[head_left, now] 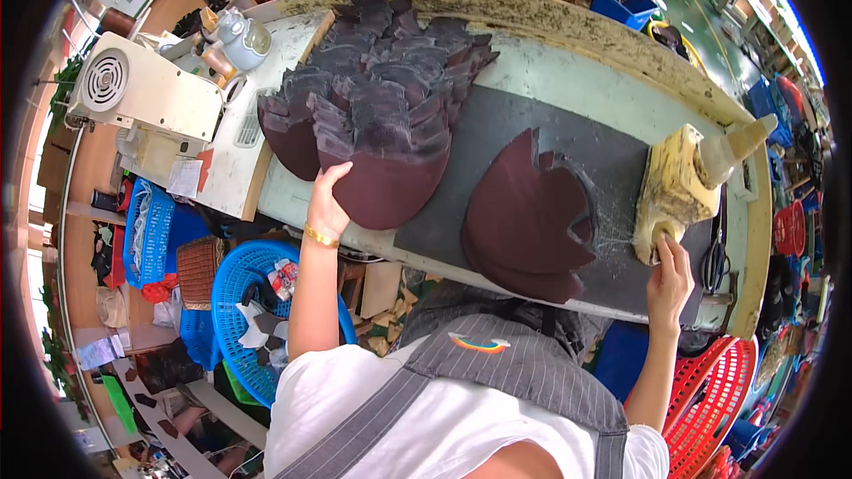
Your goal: The person brushes glue onto leather shoe pieces one by one using a brush, retrieves another stack of shoe pieces from a basket to place on the table, and applies glue onto the new pieces.
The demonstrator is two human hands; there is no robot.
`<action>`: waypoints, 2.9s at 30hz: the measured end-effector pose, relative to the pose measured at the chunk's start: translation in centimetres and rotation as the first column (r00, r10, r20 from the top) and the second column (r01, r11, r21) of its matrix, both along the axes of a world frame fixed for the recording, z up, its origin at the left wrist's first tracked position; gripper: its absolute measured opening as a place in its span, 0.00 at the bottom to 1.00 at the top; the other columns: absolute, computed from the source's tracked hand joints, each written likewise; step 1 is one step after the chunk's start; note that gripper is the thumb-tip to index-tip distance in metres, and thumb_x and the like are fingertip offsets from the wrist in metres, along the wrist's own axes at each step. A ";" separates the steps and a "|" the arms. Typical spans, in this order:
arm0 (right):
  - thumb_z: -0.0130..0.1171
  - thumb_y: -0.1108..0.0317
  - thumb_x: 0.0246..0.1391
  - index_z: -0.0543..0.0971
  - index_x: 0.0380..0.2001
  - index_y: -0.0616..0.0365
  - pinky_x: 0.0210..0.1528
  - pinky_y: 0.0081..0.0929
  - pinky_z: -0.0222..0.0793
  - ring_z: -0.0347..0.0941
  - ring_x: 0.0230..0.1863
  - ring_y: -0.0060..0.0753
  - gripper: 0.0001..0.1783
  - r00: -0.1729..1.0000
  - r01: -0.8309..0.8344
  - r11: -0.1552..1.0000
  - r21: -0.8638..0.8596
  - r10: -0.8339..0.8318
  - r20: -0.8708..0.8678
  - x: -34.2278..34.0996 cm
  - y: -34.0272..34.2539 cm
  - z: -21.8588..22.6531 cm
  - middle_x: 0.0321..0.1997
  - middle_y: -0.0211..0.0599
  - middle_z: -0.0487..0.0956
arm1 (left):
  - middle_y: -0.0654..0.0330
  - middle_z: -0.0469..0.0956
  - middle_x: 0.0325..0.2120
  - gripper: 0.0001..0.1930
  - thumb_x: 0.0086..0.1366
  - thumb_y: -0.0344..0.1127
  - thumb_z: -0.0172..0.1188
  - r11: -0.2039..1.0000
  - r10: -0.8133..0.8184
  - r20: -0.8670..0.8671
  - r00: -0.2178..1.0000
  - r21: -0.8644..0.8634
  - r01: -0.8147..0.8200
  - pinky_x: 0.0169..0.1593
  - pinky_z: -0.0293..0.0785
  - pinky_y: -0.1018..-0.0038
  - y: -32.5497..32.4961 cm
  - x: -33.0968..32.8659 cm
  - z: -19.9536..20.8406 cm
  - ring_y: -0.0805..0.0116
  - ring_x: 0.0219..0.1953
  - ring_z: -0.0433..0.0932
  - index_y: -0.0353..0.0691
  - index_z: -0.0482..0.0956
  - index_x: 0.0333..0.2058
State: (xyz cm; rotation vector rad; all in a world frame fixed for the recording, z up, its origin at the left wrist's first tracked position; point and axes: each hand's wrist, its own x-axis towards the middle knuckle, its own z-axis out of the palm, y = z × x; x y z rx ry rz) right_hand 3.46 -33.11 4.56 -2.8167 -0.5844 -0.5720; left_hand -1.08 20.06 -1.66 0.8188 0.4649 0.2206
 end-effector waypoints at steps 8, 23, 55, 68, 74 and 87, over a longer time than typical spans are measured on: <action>0.55 0.78 0.32 0.74 0.45 0.64 0.56 0.43 0.64 0.70 0.52 0.54 0.28 0.990 0.026 0.999 0.041 -0.020 -0.140 -1.2 -0.9 0.1 0.48 0.50 0.75 | 0.55 0.82 0.36 0.08 0.58 0.30 0.60 0.989 0.000 -0.050 0.999 -0.148 -0.007 0.48 0.77 0.66 2.0 -0.7 -3.3 0.63 0.40 0.81 0.35 0.80 0.36; 0.60 0.47 0.57 0.66 0.56 0.67 0.58 0.33 0.68 0.70 0.57 0.40 0.36 0.394 0.559 0.604 0.569 0.410 -0.823 23.0 26.9 -0.7 0.57 0.52 0.70 | 0.54 0.81 0.37 0.13 0.56 0.28 0.55 0.964 -0.001 -0.082 0.997 -0.263 -0.020 0.48 0.78 0.65 2.1 -0.2 -2.6 0.59 0.40 0.81 0.35 0.77 0.41; 0.56 0.77 0.47 0.76 0.39 0.65 0.43 0.36 0.78 0.80 0.35 0.38 0.13 0.355 0.583 0.168 0.795 0.827 -0.436 19.4 38.2 8.5 0.36 0.41 0.80 | 0.55 0.80 0.42 0.21 0.54 0.18 0.50 0.998 -0.047 0.202 0.978 -0.024 0.053 0.46 0.79 0.70 6.5 -3.0 3.0 0.61 0.42 0.81 0.34 0.74 0.49; 0.58 0.82 0.44 0.76 0.33 0.64 0.35 0.42 0.78 0.78 0.31 0.43 0.10 -0.065 0.737 0.200 0.646 0.972 -0.226 16.9 62.7 3.1 0.31 0.44 0.78 | 0.44 0.82 0.37 0.17 0.58 0.30 0.47 0.994 0.105 0.087 0.991 -0.038 -0.102 0.45 0.81 0.61 27.3 -12.7 5.5 0.50 0.38 0.83 0.24 0.78 0.40; 0.62 0.80 0.47 0.73 0.44 0.74 0.38 0.48 0.78 0.79 0.38 0.50 0.19 0.066 0.491 0.369 0.789 0.887 -0.456 20.0 70.3 -1.8 0.43 0.54 0.77 | 0.55 0.81 0.34 0.15 0.54 0.25 0.55 0.929 0.272 -0.222 0.936 0.314 -0.196 0.42 0.79 0.69 34.3 -9.9 2.5 0.62 0.36 0.81 0.32 0.77 0.42; 0.63 0.58 0.55 0.69 0.50 0.67 0.44 0.24 0.75 0.76 0.41 0.28 0.27 0.404 -0.078 0.767 0.637 0.609 -0.683 26.1 59.7 2.2 0.48 0.44 0.74 | 0.57 0.76 0.49 0.23 0.60 0.26 0.61 0.694 0.382 -0.105 0.918 0.688 -0.210 0.56 0.69 0.70 32.9 -9.0 2.1 0.65 0.51 0.74 0.31 0.69 0.54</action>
